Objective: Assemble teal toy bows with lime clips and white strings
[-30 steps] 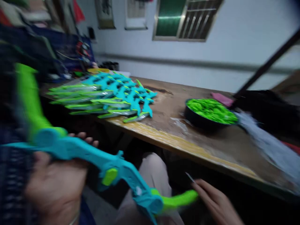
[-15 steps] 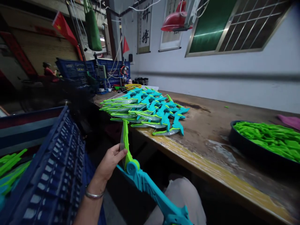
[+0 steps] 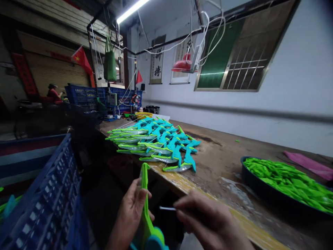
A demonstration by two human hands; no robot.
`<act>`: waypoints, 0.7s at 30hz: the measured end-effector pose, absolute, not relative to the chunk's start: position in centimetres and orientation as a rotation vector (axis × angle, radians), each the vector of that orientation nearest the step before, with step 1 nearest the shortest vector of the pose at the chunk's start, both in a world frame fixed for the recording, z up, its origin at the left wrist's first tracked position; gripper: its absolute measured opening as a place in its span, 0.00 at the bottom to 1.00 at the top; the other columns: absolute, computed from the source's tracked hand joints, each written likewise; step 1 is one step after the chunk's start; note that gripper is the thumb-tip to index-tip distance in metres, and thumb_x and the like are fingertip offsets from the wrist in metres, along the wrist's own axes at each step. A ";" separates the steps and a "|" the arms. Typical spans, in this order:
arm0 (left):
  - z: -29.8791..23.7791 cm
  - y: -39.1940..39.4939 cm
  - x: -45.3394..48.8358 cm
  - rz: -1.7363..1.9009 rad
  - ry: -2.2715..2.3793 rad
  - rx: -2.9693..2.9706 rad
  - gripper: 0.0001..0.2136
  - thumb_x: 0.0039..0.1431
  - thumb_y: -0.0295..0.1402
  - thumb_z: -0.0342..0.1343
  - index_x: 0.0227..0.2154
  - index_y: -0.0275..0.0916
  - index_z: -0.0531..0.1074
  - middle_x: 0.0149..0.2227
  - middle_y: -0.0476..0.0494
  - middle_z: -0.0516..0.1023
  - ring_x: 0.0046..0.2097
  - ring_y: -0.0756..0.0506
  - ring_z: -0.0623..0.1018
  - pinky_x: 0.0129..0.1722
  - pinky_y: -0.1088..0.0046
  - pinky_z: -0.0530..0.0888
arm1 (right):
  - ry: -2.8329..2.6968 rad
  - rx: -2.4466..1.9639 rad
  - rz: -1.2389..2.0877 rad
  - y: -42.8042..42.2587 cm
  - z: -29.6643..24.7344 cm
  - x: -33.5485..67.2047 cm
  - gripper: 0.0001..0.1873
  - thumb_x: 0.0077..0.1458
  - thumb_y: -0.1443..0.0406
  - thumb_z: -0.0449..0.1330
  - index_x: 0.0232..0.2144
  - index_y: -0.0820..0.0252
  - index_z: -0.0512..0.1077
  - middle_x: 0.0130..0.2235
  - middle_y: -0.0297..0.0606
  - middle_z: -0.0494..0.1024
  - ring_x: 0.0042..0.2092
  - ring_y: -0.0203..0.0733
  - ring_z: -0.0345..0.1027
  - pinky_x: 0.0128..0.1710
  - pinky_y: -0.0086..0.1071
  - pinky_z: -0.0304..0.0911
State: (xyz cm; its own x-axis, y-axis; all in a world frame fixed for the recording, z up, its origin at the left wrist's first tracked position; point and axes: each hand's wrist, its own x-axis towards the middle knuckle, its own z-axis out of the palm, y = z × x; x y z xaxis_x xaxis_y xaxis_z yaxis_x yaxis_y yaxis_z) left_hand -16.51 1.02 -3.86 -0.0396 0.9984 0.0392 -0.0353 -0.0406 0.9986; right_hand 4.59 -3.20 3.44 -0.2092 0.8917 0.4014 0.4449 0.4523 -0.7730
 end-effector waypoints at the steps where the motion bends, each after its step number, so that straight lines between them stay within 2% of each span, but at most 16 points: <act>1: -3.6 0.9 -16.4 1.301 1.220 1.202 0.32 0.57 0.63 0.54 0.51 0.41 0.69 0.28 0.46 0.78 0.21 0.44 0.77 0.19 0.73 0.70 | -1.820 -1.033 0.659 -2.2 4.6 3.3 0.09 0.59 0.60 0.62 0.30 0.52 0.80 0.28 0.35 0.78 0.30 0.41 0.74 0.30 0.29 0.68; 3: -2.8 0.4 -16.3 1.403 1.218 1.199 0.28 0.56 0.59 0.58 0.44 0.39 0.75 0.25 0.44 0.79 0.26 0.44 0.78 0.25 0.73 0.73 | -1.769 -0.917 0.623 -0.5 6.1 0.7 0.10 0.60 0.64 0.59 0.28 0.57 0.78 0.27 0.34 0.77 0.30 0.38 0.71 0.29 0.27 0.64; 4: -2.4 0.2 -16.3 1.485 1.182 1.168 0.26 0.55 0.56 0.62 0.44 0.39 0.76 0.27 0.44 0.81 0.28 0.44 0.79 0.29 0.73 0.74 | -1.755 -0.900 0.599 0.0 6.5 -0.4 0.11 0.59 0.65 0.58 0.27 0.58 0.78 0.27 0.34 0.76 0.29 0.37 0.70 0.29 0.26 0.63; 6: -1.5 -0.4 -16.5 1.636 1.059 1.001 0.26 0.51 0.50 0.69 0.49 0.41 0.76 0.34 0.45 0.82 0.31 0.46 0.79 0.34 0.74 0.75 | -1.765 -0.911 0.580 0.7 6.7 -1.8 0.12 0.60 0.65 0.56 0.27 0.59 0.77 0.27 0.34 0.75 0.29 0.36 0.68 0.30 0.26 0.62; 8: -1.0 -0.9 -16.6 1.683 0.943 0.802 0.28 0.50 0.50 0.70 0.52 0.42 0.75 0.33 0.47 0.81 0.29 0.48 0.78 0.32 0.75 0.75 | -1.780 -0.945 0.579 0.8 6.4 -2.4 0.12 0.61 0.65 0.55 0.28 0.59 0.77 0.28 0.34 0.75 0.31 0.37 0.69 0.31 0.27 0.62; 9: -1.0 -1.0 -16.6 1.679 0.897 0.748 0.26 0.52 0.51 0.69 0.49 0.42 0.76 0.30 0.48 0.80 0.28 0.48 0.77 0.31 0.76 0.74 | -1.780 -0.949 0.578 0.8 6.1 -2.5 0.12 0.62 0.65 0.55 0.29 0.59 0.77 0.29 0.34 0.75 0.31 0.37 0.68 0.31 0.27 0.62; 11: -1.1 -1.0 -16.5 1.672 0.815 0.735 0.23 0.56 0.57 0.62 0.36 0.38 0.77 0.22 0.48 0.75 0.25 0.49 0.74 0.26 0.77 0.70 | -1.782 -0.943 0.569 0.6 5.8 -2.7 0.12 0.63 0.64 0.55 0.30 0.58 0.76 0.28 0.34 0.74 0.31 0.37 0.68 0.30 0.27 0.61; 13: -1.5 -0.8 -16.3 1.696 0.712 0.770 0.28 0.59 0.61 0.54 0.24 0.37 0.73 0.17 0.48 0.70 0.21 0.50 0.69 0.24 0.76 0.65 | -1.811 -0.930 0.540 0.4 5.8 -3.0 0.12 0.63 0.65 0.53 0.30 0.58 0.74 0.28 0.32 0.73 0.31 0.36 0.68 0.30 0.26 0.61; 16: -2.2 -0.5 -16.0 1.705 0.567 0.773 0.32 0.58 0.66 0.48 0.17 0.39 0.68 0.14 0.49 0.64 0.19 0.50 0.64 0.23 0.72 0.64 | -1.921 -0.851 0.461 0.0 6.1 -3.6 0.11 0.65 0.68 0.51 0.32 0.58 0.71 0.29 0.31 0.71 0.30 0.33 0.67 0.30 0.23 0.61; 17: -2.4 -0.4 -16.0 1.698 0.566 0.785 0.33 0.58 0.66 0.46 0.17 0.40 0.68 0.14 0.49 0.64 0.20 0.49 0.64 0.24 0.71 0.66 | -1.962 -0.805 0.429 -0.1 6.1 -3.9 0.11 0.66 0.69 0.51 0.31 0.58 0.70 0.29 0.31 0.71 0.30 0.32 0.67 0.30 0.23 0.61; 19: -2.7 -0.5 -16.2 1.696 0.646 0.818 0.30 0.62 0.63 0.45 0.23 0.41 0.72 0.20 0.47 0.70 0.23 0.48 0.68 0.27 0.69 0.71 | -2.031 -0.709 0.376 -0.4 6.0 -4.4 0.11 0.66 0.69 0.52 0.30 0.58 0.68 0.29 0.31 0.70 0.29 0.31 0.66 0.28 0.22 0.59; 21: -2.9 -0.6 -16.5 1.700 0.772 0.849 0.21 0.68 0.53 0.50 0.34 0.40 0.75 0.32 0.44 0.78 0.30 0.47 0.75 0.33 0.67 0.76 | -2.067 -0.656 0.365 -0.7 5.7 -4.9 0.10 0.65 0.69 0.54 0.30 0.57 0.68 0.30 0.31 0.69 0.28 0.31 0.65 0.27 0.23 0.58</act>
State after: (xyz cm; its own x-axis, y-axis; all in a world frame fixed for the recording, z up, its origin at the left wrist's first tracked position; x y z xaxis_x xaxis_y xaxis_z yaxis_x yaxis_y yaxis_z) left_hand -16.46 -0.57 -2.95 -0.2116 0.9628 0.1682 -0.5071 -0.2553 0.8232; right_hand -4.93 -0.65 5.69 -0.4464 0.5797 0.6817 0.3109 0.8148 -0.4893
